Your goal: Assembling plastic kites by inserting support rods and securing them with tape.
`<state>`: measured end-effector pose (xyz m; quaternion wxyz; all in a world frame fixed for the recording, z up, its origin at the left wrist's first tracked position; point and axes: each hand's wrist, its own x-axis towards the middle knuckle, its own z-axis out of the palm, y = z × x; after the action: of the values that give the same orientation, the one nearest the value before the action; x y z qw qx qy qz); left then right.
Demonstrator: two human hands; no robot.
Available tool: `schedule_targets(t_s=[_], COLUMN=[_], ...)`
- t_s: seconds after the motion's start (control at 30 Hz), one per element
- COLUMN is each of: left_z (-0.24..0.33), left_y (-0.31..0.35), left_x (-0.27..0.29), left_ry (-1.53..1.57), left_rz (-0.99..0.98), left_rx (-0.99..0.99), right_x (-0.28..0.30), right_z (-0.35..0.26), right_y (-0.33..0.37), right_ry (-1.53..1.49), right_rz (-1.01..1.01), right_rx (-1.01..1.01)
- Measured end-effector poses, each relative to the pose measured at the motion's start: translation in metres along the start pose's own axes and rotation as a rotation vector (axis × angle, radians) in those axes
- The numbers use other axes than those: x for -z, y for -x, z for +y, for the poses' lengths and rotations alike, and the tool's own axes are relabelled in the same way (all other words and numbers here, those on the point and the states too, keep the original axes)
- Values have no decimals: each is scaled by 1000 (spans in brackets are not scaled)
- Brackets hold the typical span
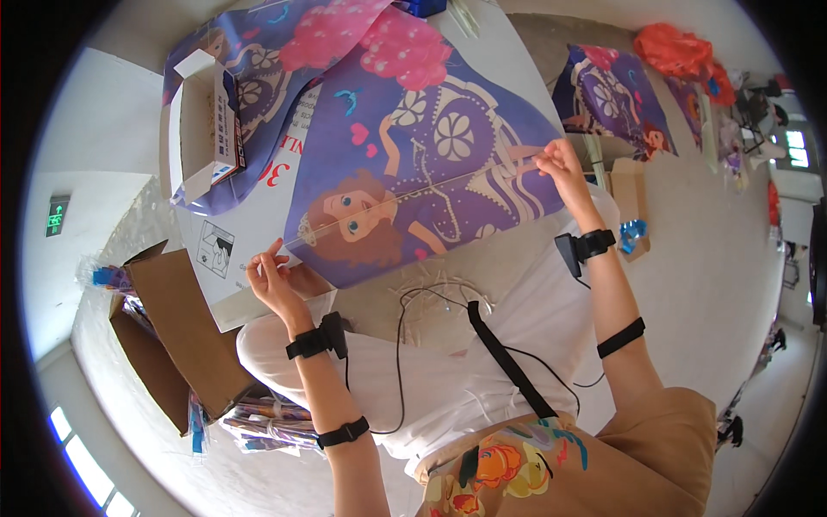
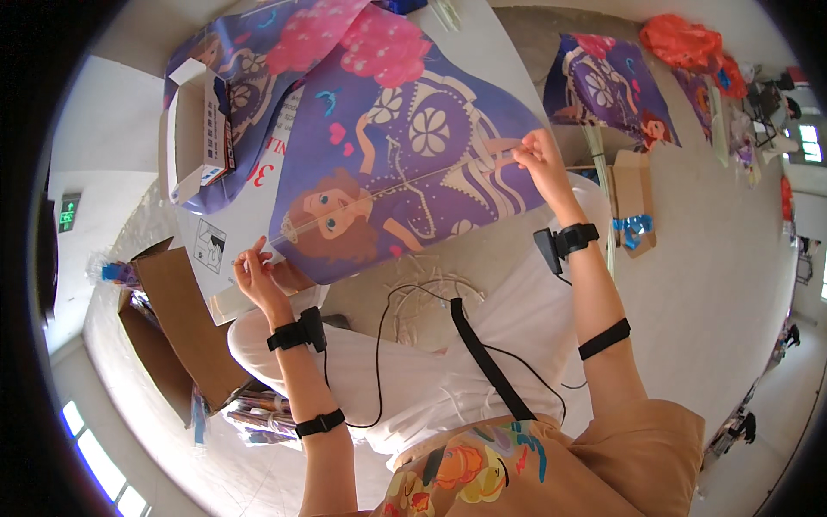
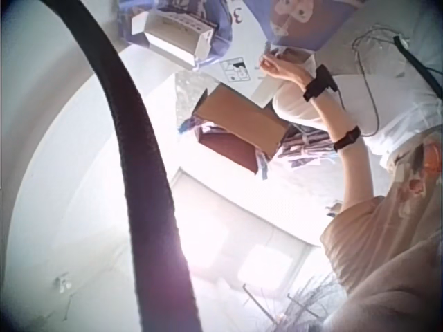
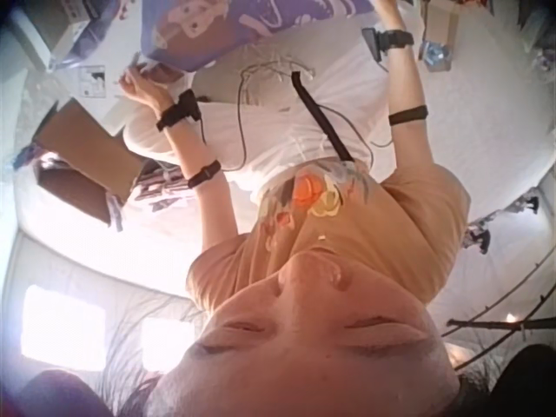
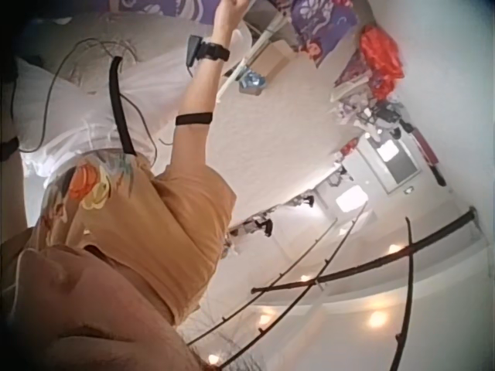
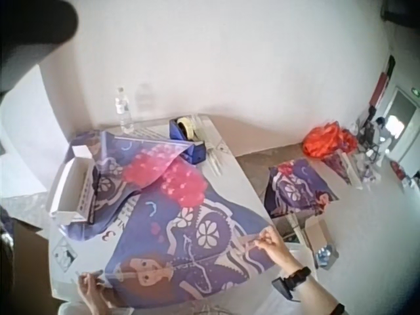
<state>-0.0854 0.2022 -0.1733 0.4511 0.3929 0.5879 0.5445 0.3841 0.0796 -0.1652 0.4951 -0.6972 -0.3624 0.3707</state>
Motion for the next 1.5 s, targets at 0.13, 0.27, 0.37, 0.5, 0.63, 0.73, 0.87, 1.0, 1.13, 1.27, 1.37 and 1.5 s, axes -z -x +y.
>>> schedule_targets(t_s=[0.13,0.27,0.37,0.5,0.63,0.73,0.87,1.0,1.13,1.27,1.37,1.5], left_z=[-13,-13,-8,-10,-12,-11,-11,-12,-13,-17,-18,-14], left_y=[-6,-3,-2,-2,-2,-1,-1,-1,0,0,-2,-1], left_x=[7,1,-5,-6,-5,-6,-2,-4,-6,-8,-6,-9], left_ry=[-31,-38,-63,-86,-72,-124,-143,-143,-153,-144,-174,-149], left_rz=[-57,-33,-49,-60,-82,-82,-80,-78,-66,-29,-3,15], left_rx=[-69,-53,-62,-36,-63,-73,-88,-76,-75,-84,-76,-66], right_x=[-1,3,6,5,4,5,1,2,6,2,-2,-1], right_z=[9,10,6,4,6,11,8,9,5,0,-4,0], right_y=[1,1,0,-1,-1,-2,-2,-2,-2,-4,-6,-12], right_ry=[-143,-152,-165,-147,-161,-155,-180,-192,-160,-74,-34,153], right_rz=[8,19,22,9,20,21,-14,-15,-27,-24,-17,-31], right_rx=[29,32,48,42,36,41,6,36,-2,29,15,32])
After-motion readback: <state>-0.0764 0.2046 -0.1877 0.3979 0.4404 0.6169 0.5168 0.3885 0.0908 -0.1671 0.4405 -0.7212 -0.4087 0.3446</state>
